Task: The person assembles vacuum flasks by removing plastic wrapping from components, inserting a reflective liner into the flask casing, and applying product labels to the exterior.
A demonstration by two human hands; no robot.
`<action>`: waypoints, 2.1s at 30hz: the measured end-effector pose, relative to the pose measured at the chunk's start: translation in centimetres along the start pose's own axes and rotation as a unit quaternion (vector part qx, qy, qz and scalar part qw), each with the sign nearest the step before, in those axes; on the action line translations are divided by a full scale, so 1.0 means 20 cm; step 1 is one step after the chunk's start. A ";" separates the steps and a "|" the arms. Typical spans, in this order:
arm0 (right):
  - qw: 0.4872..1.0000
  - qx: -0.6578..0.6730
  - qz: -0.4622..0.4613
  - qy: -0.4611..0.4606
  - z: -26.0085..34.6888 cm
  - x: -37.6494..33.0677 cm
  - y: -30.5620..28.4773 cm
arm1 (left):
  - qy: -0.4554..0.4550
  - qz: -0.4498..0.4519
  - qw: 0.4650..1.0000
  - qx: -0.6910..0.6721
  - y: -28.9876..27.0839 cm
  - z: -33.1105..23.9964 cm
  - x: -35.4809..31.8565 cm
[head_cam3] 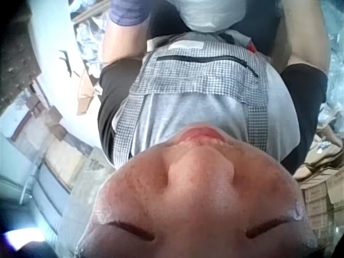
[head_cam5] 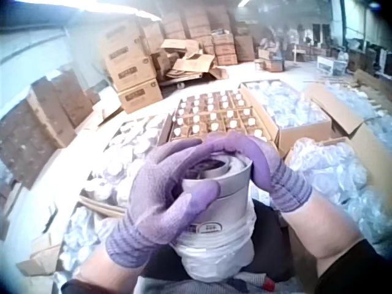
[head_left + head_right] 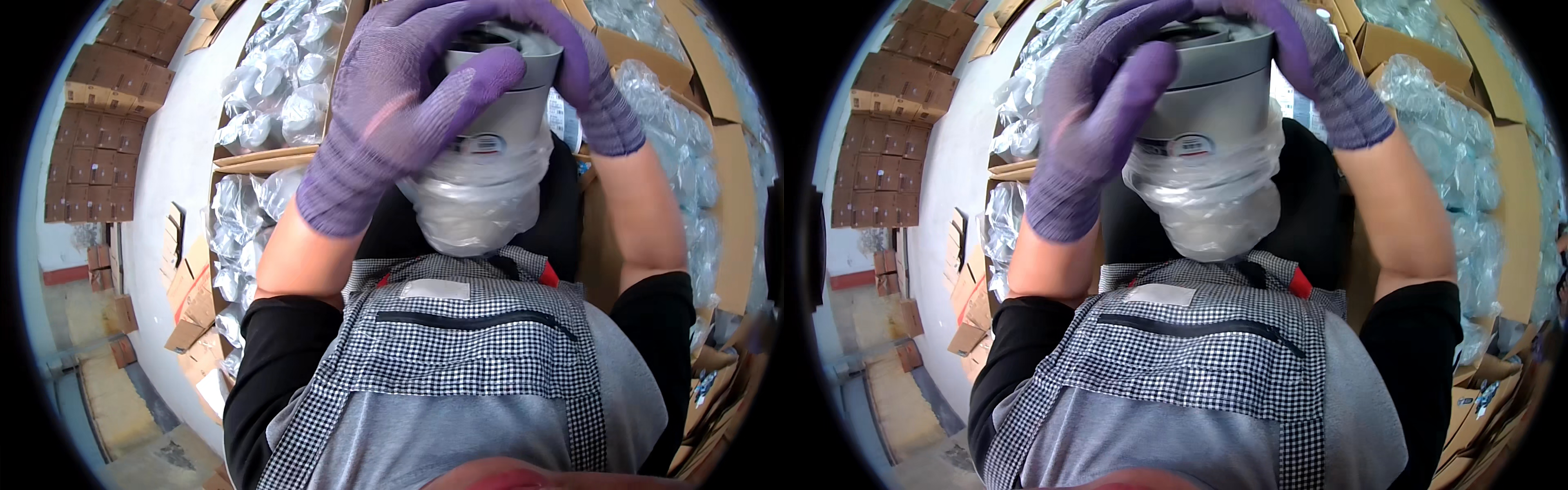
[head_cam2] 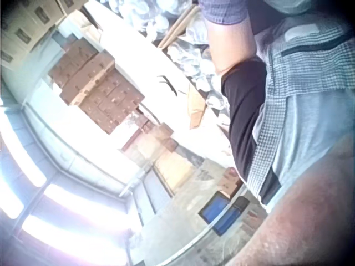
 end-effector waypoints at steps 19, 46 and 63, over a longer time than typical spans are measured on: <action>0.982 -0.178 -0.018 -0.065 0.12 -0.02 0.02 | 0.117 -0.024 0.992 -0.048 -0.11 0.16 -0.05; 0.997 0.014 -0.035 -0.067 0.15 -0.24 0.14 | 0.329 0.022 0.932 -0.150 0.00 0.25 -0.11; 0.682 -0.569 0.460 -0.001 1.09 -0.08 0.36 | 0.228 -0.075 0.962 0.127 0.60 0.42 -0.32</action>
Point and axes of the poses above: each hand's wrist, its own x-axis towards the middle knuckle, its own y-axis out of the palm, z = x × y, the point moved 4 cm from there along x, towards the middle knuckle, and after that the axes turned 11 degrees about z, right-handed, at the moved point
